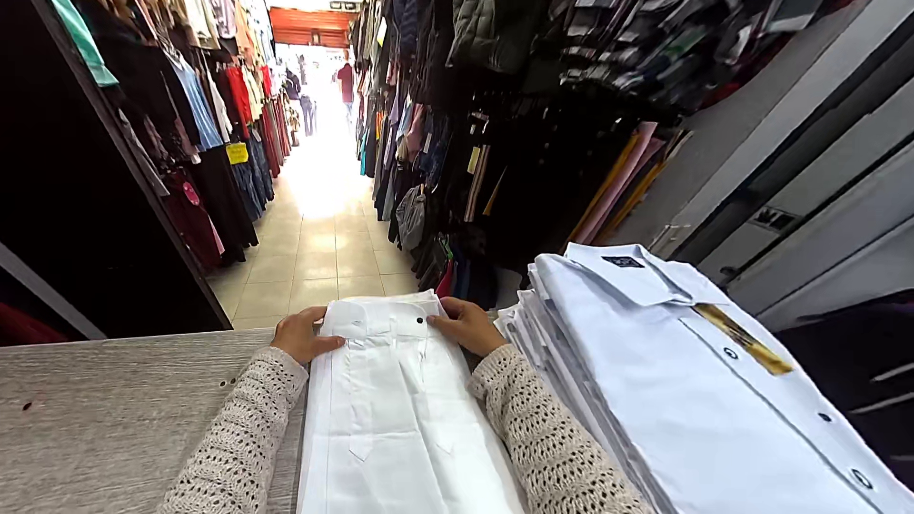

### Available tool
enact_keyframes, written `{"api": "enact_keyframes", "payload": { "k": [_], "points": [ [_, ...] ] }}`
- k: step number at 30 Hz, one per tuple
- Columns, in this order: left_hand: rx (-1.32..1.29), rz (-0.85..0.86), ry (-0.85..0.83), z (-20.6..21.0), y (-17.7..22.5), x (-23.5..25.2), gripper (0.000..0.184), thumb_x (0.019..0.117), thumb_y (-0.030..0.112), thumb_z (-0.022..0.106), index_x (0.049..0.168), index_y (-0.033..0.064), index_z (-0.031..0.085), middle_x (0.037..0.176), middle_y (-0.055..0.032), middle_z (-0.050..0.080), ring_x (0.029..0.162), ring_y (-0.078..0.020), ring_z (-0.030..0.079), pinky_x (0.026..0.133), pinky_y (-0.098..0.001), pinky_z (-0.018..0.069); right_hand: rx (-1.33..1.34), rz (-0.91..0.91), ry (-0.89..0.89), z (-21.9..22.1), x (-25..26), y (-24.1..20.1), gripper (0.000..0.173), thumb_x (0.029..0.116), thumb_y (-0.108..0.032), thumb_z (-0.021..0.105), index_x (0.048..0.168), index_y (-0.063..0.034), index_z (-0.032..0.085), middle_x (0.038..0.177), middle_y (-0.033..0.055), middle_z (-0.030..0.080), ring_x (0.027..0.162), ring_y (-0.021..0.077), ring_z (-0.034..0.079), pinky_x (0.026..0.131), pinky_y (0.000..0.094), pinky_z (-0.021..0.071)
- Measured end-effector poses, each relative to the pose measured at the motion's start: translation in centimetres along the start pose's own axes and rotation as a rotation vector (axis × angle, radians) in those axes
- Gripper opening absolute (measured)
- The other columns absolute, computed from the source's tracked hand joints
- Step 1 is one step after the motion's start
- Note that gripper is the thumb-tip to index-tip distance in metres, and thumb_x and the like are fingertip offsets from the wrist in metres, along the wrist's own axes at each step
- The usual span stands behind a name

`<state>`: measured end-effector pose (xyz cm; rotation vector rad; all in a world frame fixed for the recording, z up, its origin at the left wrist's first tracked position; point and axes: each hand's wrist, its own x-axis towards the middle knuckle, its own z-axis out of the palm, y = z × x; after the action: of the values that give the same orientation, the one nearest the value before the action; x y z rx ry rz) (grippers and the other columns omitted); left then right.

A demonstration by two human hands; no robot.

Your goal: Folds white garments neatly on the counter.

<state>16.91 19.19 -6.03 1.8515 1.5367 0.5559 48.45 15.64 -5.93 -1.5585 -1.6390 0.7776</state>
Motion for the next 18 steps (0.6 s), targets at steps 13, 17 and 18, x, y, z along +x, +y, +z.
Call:
{"api": "enact_keyframes", "payload": {
  "k": [13, 17, 18],
  "points": [
    [-0.823, 0.572, -0.329, -0.2, -6.2, 1.7, 0.037, 0.0926, 0.012, 0.042, 0.087, 0.0077, 0.078, 0.101, -0.0076, 0.079, 0.110, -0.0217, 0.072, 0.105, -0.0406, 0.0525, 0.636, -0.201, -0.128, -0.7, -1.6, 1.3, 0.032, 0.0849, 0.003, 0.048, 0.066, -0.0122, 0.070, 0.077, -0.0003, 0.075, 0.087, 0.0138, 0.073, 0.094, 0.0364, 0.0568],
    [-0.648, 0.213, -0.197, -1.3, -1.3, -2.1, 0.055, 0.1107, 0.017, 0.038, 0.074, -0.0065, 0.071, 0.080, -0.0140, 0.077, 0.088, -0.0223, 0.076, 0.096, -0.0393, 0.0558, 0.516, -0.165, -0.166, -1.1, -1.7, 1.1, 0.048, 0.0956, -0.019, 0.033, 0.066, -0.0087, 0.069, 0.080, 0.0073, 0.077, 0.097, 0.0219, 0.074, 0.110, 0.0454, 0.0466],
    [-0.568, 0.120, -0.115, -1.5, 0.5, -3.1, 0.050, 0.1093, 0.016, 0.046, 0.072, -0.0057, 0.070, 0.074, -0.0118, 0.076, 0.079, -0.0185, 0.076, 0.087, -0.0361, 0.0574, 0.493, -0.125, -0.149, -0.9, -1.8, 0.7, 0.060, 0.1029, -0.025, 0.024, 0.066, -0.0062, 0.067, 0.080, 0.0097, 0.076, 0.098, 0.0242, 0.074, 0.110, 0.0462, 0.0472]
  ]
}}
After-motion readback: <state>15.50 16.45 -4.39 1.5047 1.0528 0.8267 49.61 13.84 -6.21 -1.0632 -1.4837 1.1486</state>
